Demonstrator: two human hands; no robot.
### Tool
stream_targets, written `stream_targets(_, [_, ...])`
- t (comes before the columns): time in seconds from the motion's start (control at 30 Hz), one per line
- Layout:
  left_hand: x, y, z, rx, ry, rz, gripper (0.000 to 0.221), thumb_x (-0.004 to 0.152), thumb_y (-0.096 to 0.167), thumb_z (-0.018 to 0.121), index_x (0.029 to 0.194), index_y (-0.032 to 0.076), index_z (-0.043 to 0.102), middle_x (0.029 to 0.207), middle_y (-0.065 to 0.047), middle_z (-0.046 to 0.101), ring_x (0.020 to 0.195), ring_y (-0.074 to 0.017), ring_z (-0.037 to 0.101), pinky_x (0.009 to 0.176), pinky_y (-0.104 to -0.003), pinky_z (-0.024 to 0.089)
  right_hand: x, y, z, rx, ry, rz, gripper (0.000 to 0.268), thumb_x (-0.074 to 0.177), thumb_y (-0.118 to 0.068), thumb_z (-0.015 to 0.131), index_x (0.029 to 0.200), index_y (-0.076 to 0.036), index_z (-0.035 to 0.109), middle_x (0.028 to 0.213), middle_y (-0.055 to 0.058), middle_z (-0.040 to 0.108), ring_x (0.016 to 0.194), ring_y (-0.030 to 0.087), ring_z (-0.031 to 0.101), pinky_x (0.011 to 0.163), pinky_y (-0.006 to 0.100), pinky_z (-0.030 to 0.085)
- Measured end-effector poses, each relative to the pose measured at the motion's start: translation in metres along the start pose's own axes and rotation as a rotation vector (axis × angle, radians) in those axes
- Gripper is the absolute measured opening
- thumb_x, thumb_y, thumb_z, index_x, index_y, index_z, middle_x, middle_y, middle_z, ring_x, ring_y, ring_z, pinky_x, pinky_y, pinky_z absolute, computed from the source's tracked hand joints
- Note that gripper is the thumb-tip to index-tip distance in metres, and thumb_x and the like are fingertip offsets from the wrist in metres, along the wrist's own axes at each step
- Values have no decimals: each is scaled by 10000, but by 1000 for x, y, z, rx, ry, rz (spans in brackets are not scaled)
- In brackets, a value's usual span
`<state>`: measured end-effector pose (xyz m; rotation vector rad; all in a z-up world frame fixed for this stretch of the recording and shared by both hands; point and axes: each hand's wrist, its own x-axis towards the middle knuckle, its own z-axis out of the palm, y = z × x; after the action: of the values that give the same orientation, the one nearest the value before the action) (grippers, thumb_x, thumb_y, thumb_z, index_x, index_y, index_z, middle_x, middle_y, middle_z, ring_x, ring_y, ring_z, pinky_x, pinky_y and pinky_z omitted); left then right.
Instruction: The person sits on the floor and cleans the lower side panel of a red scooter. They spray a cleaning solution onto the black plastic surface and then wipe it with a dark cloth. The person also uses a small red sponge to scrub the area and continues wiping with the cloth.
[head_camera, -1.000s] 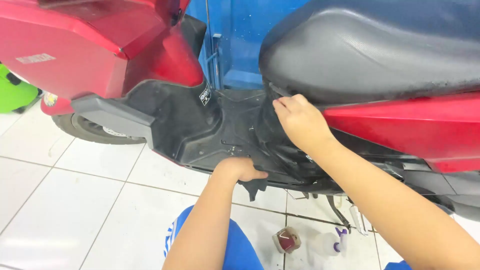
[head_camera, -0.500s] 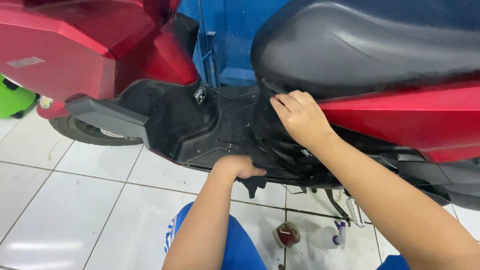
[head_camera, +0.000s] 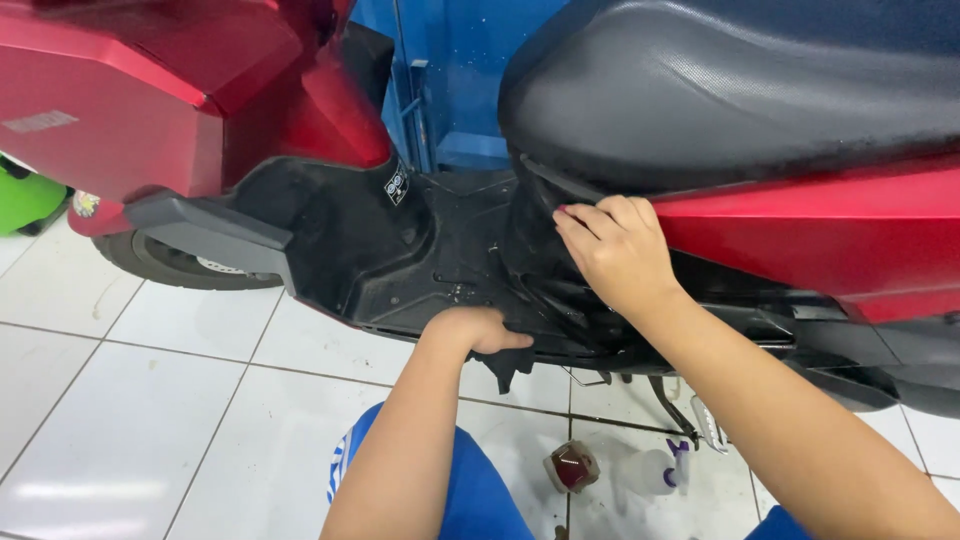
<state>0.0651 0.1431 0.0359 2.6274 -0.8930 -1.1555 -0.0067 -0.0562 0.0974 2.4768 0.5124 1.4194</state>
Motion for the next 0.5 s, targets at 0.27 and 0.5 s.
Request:
stream_targets(0.27, [7,-3,5,21,-4,-12,1020,828,811,449,1412,-20,550,1395,-239,588,1318,-350,558,1028,-467,507,-28,-5,-4,-17,-69,-6,137,969,-190,683,1081,-169,758,1008,3,721,915,168,653,751,262,506])
stream_targets(0.5, [10,-3,5,53,-23,-10,1058,812,828,423,1431,-24,530,1428,-241,563,1345,-358,535,1057,-474,485,-62,-8,-17,48,-70,136,145,967,-197,709,1096,-183,773,1012,-19,735,894,141,687,722,212,557])
